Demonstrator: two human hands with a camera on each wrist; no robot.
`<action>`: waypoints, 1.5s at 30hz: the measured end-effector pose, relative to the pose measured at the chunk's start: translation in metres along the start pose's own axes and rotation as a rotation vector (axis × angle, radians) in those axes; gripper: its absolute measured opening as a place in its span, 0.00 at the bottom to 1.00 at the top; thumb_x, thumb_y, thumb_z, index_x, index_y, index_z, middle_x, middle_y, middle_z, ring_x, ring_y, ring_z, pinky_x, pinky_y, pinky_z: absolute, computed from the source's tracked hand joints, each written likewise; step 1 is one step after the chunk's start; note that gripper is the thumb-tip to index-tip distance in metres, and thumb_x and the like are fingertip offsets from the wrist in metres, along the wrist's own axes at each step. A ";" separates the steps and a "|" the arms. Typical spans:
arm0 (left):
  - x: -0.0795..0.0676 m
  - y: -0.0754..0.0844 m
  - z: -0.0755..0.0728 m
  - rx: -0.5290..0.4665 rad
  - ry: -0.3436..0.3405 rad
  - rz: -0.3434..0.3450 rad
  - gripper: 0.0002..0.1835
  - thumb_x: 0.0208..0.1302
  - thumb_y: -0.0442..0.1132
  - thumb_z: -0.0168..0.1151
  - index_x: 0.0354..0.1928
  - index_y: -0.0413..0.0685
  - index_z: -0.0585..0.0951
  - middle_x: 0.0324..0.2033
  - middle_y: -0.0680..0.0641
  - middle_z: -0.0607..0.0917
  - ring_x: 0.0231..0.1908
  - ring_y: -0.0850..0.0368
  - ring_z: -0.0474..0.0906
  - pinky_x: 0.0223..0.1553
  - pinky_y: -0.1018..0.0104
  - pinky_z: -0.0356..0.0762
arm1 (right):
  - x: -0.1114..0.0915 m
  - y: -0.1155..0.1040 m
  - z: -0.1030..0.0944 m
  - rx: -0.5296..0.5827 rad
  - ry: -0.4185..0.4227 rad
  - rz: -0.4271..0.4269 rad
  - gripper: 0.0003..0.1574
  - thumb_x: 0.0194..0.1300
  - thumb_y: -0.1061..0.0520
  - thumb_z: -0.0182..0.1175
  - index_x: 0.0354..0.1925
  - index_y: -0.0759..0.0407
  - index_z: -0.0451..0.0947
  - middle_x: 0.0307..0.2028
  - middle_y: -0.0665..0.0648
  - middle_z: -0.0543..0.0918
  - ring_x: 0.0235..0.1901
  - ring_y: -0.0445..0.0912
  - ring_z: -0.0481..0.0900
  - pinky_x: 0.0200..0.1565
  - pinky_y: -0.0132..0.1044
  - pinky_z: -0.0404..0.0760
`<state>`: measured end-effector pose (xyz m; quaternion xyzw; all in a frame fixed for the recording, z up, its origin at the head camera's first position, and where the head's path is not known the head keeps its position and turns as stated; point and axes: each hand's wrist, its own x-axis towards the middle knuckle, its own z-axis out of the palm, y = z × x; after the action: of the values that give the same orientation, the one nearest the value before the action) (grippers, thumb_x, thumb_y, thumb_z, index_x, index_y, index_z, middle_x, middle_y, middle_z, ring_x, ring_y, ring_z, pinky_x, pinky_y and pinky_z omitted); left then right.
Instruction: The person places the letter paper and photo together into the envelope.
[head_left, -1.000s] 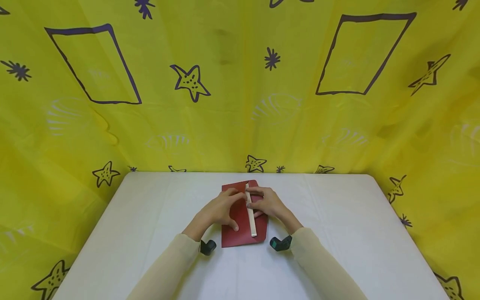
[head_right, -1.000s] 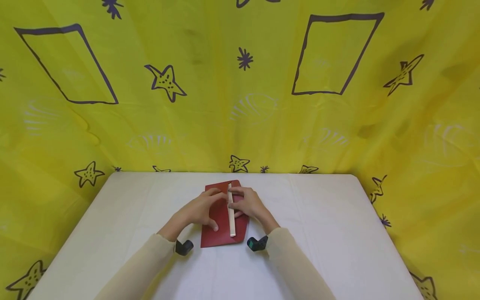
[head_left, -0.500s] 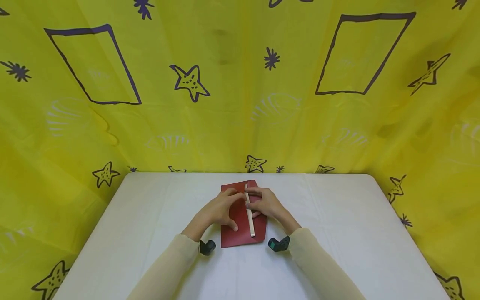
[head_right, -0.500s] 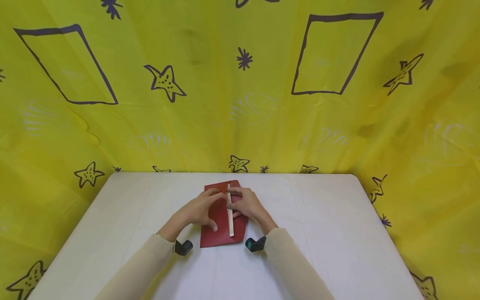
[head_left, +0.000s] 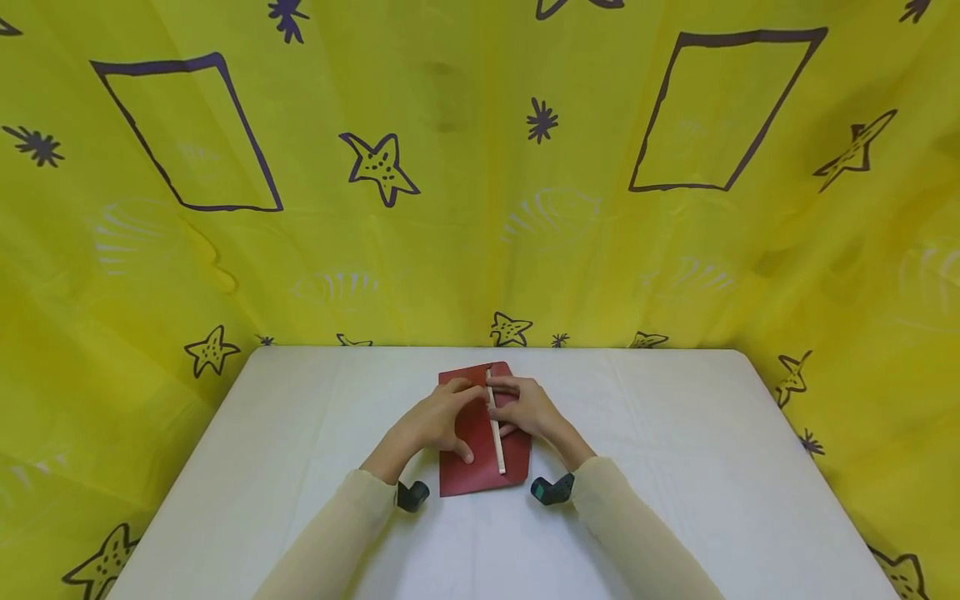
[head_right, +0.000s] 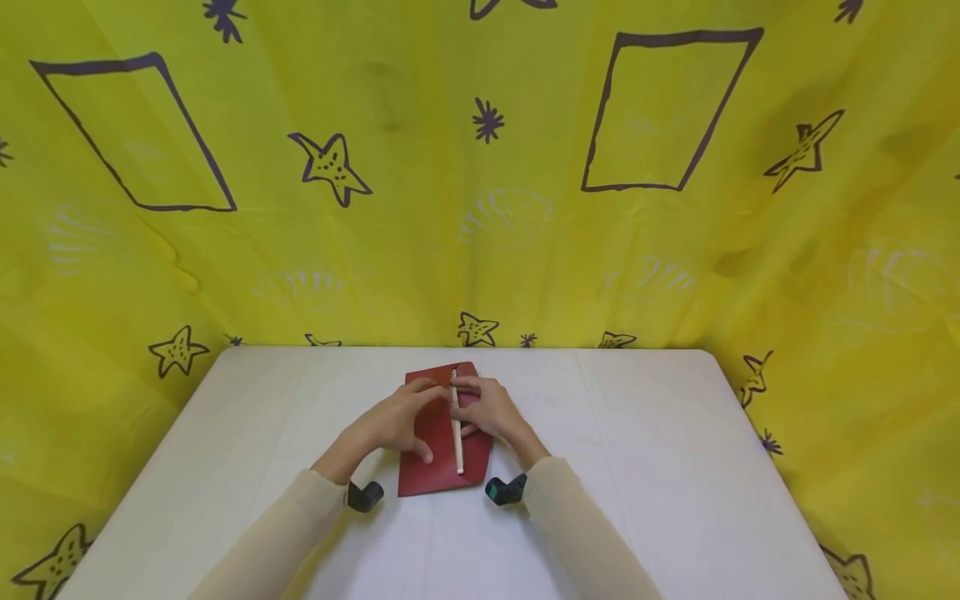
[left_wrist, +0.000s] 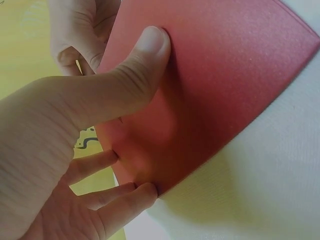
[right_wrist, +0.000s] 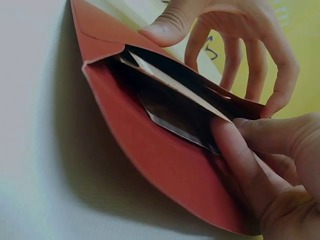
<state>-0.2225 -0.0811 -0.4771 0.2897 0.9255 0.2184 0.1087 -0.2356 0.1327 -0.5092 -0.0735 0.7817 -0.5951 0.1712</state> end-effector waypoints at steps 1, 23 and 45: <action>0.000 0.000 0.000 -0.001 0.003 0.002 0.46 0.40 0.47 0.88 0.64 0.61 0.75 0.66 0.44 0.71 0.63 0.45 0.70 0.57 0.47 0.80 | 0.001 0.000 0.000 0.002 -0.001 -0.003 0.34 0.65 0.66 0.68 0.68 0.59 0.75 0.62 0.69 0.78 0.25 0.53 0.88 0.30 0.45 0.88; -0.002 0.002 -0.003 0.010 -0.026 0.014 0.45 0.40 0.47 0.88 0.65 0.62 0.76 0.66 0.45 0.70 0.64 0.46 0.69 0.58 0.47 0.80 | -0.009 -0.002 -0.013 0.012 -0.057 -0.024 0.41 0.64 0.67 0.70 0.72 0.57 0.70 0.61 0.70 0.77 0.26 0.56 0.89 0.33 0.47 0.89; 0.002 0.008 -0.003 0.062 -0.056 -0.024 0.46 0.40 0.48 0.88 0.65 0.65 0.76 0.66 0.45 0.70 0.63 0.44 0.69 0.53 0.46 0.82 | -0.023 -0.004 -0.037 0.017 -0.047 -0.044 0.41 0.66 0.67 0.68 0.74 0.59 0.67 0.46 0.70 0.86 0.27 0.54 0.88 0.34 0.47 0.89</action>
<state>-0.2212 -0.0751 -0.4712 0.2879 0.9319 0.1799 0.1279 -0.2274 0.1730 -0.4927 -0.1032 0.7705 -0.6036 0.1770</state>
